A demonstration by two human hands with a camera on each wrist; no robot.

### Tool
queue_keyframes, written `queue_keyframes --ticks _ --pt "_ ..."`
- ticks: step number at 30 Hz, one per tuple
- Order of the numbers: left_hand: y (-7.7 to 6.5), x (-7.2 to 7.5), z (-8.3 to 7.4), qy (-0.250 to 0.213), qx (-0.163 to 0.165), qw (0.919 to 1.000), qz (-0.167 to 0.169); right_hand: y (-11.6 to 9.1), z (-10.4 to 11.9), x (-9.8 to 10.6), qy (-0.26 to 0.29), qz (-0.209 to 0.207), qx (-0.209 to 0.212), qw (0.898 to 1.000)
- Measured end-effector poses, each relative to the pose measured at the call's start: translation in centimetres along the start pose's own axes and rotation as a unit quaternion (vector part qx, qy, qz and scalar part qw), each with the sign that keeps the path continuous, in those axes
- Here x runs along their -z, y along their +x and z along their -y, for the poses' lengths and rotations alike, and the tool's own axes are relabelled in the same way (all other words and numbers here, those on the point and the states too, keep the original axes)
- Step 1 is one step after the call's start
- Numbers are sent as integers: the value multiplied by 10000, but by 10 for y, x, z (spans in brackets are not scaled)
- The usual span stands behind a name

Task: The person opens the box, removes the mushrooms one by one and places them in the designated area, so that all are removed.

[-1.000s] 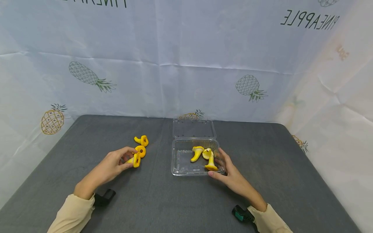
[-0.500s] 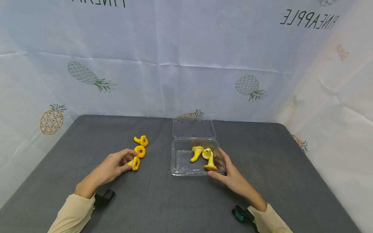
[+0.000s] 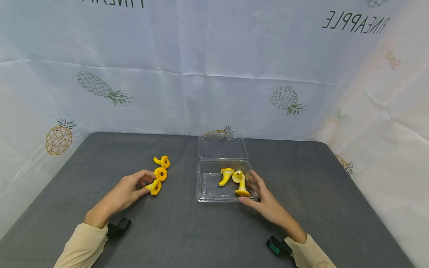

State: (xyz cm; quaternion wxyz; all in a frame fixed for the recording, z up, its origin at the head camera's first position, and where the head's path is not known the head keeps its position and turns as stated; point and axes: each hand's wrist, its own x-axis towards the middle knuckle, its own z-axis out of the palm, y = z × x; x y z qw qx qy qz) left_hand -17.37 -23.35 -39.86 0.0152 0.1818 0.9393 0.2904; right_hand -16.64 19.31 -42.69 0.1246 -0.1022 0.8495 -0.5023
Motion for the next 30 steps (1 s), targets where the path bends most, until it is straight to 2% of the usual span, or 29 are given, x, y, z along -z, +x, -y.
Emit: queue_keyframes --ticks 10,23,30 --pt "-3 7 -6 20 47 9999 -161 0 0 0 -15 -17 20 10000" --pt "0 -1 -20 -11 -376 9952 -900 0 0 0 -39 4 -1 10000" --pt "2 -7 -30 -107 -581 9924 -1082 0 0 0 -7 27 19 10000"
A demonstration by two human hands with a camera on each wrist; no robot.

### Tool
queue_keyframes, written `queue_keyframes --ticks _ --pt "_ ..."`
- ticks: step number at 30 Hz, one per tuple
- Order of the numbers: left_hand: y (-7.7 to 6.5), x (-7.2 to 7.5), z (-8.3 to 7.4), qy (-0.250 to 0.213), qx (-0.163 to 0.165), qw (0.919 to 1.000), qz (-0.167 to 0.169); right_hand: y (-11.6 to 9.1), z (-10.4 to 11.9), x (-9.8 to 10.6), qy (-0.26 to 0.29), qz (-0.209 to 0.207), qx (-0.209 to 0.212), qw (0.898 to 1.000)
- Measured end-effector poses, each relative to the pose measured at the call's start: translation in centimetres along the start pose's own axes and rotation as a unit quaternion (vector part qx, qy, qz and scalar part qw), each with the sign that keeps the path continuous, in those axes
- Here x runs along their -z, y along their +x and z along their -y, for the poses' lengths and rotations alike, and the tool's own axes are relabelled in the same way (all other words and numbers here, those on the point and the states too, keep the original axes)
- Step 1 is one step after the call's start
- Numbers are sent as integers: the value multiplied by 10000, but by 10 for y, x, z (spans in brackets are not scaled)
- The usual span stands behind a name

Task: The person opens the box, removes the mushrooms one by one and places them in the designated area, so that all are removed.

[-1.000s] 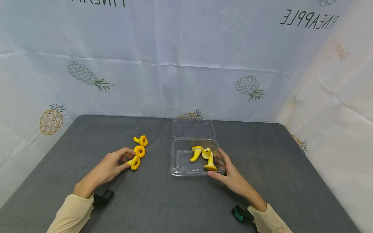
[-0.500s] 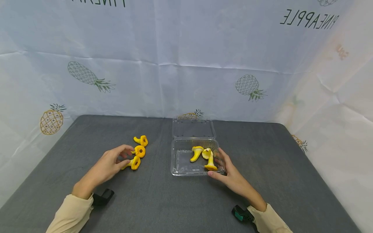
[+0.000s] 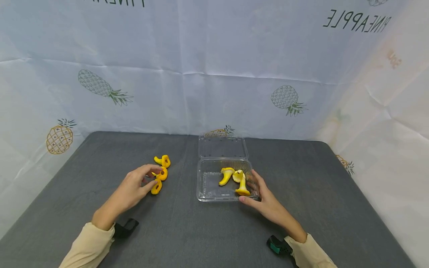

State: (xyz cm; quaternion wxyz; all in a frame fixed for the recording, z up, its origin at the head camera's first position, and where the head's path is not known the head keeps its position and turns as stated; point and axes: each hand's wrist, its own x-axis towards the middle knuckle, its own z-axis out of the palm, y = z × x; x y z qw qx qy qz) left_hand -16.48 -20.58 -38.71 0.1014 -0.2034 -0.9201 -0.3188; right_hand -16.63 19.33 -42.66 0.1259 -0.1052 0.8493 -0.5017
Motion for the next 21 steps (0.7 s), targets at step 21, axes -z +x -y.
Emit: queue_keyframes --ticks 21 --pt "20 -30 -26 -107 -534 9984 125 1 -2 -1 -23 -11 10 10000"
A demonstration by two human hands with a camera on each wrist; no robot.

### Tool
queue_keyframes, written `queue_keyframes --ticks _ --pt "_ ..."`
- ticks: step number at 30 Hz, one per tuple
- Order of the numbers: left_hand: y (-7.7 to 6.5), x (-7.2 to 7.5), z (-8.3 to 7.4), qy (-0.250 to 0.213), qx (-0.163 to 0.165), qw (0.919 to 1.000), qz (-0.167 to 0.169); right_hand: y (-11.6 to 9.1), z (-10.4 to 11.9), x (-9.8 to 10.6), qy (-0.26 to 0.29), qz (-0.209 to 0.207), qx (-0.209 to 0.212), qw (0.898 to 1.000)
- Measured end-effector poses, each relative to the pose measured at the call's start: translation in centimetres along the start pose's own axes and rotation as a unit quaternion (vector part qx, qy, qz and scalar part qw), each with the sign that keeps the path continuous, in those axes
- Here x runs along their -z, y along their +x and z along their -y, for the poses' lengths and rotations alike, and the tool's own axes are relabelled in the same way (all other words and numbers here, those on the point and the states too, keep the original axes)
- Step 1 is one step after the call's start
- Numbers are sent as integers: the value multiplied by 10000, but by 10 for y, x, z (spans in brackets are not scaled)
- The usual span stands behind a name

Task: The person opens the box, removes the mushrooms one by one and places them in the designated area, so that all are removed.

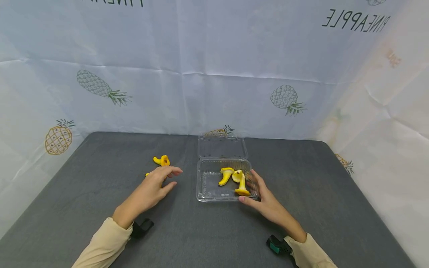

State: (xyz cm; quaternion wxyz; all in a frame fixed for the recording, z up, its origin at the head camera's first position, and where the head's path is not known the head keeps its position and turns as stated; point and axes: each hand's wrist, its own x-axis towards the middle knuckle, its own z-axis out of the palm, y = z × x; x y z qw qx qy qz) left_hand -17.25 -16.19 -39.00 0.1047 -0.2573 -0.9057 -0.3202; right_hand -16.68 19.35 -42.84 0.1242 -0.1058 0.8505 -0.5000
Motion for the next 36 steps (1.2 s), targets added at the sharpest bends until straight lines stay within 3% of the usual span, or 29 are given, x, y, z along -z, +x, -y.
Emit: queue_keyframes --ticks 9,18,36 --pt "20 -8 -17 -29 -221 9996 176 0 0 0 38 3 -4 10000" --pt "37 -17 -38 -146 -8 9984 539 0 0 0 58 12 -29 10000" --pt "69 -48 -59 -312 434 9942 932 0 1 0 63 3 16 10000"
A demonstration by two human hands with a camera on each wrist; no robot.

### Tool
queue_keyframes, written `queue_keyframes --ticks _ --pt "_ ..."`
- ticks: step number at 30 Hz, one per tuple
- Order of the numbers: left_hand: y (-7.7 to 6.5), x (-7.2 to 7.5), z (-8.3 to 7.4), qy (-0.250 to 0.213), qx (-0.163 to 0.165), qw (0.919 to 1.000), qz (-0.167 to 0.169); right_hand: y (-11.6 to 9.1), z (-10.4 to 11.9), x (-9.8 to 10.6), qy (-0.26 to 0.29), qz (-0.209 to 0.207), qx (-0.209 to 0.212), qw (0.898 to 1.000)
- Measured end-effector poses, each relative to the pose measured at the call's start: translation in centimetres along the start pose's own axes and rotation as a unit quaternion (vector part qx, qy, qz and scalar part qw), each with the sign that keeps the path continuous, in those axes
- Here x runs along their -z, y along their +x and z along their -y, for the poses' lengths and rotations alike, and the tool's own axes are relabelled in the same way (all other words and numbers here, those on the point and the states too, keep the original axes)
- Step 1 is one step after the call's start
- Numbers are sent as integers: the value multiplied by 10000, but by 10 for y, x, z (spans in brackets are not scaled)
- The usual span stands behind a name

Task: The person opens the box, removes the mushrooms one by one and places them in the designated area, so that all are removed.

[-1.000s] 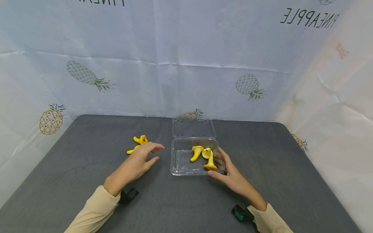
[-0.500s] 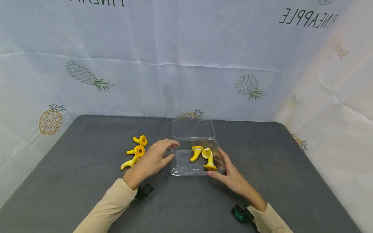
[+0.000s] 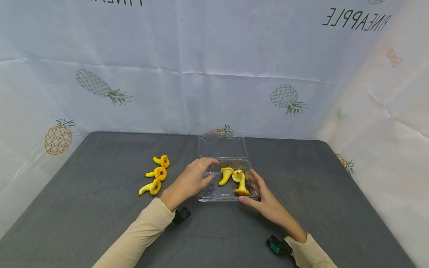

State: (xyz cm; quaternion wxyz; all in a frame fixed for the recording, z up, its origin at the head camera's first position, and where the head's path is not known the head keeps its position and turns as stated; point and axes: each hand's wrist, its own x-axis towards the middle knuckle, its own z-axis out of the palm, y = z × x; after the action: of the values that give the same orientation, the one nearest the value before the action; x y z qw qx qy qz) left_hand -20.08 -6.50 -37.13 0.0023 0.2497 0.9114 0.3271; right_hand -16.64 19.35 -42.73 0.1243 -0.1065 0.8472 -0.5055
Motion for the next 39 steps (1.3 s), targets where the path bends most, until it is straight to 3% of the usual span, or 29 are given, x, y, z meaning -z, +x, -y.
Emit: queue_keyframes --ticks 12,21,32,39 --pt "18 -20 -5 160 166 9982 548 -1 -3 0 7 -4 81 10000" --pt "22 -29 -4 399 291 9971 580 0 -4 0 10 -5 75 10000" --pt "28 -38 -6 1381 631 9862 655 0 -4 0 4 38 127 9999" --pt "28 -43 -7 1878 417 9796 579 -1 -4 1 -16 15 122 9999"
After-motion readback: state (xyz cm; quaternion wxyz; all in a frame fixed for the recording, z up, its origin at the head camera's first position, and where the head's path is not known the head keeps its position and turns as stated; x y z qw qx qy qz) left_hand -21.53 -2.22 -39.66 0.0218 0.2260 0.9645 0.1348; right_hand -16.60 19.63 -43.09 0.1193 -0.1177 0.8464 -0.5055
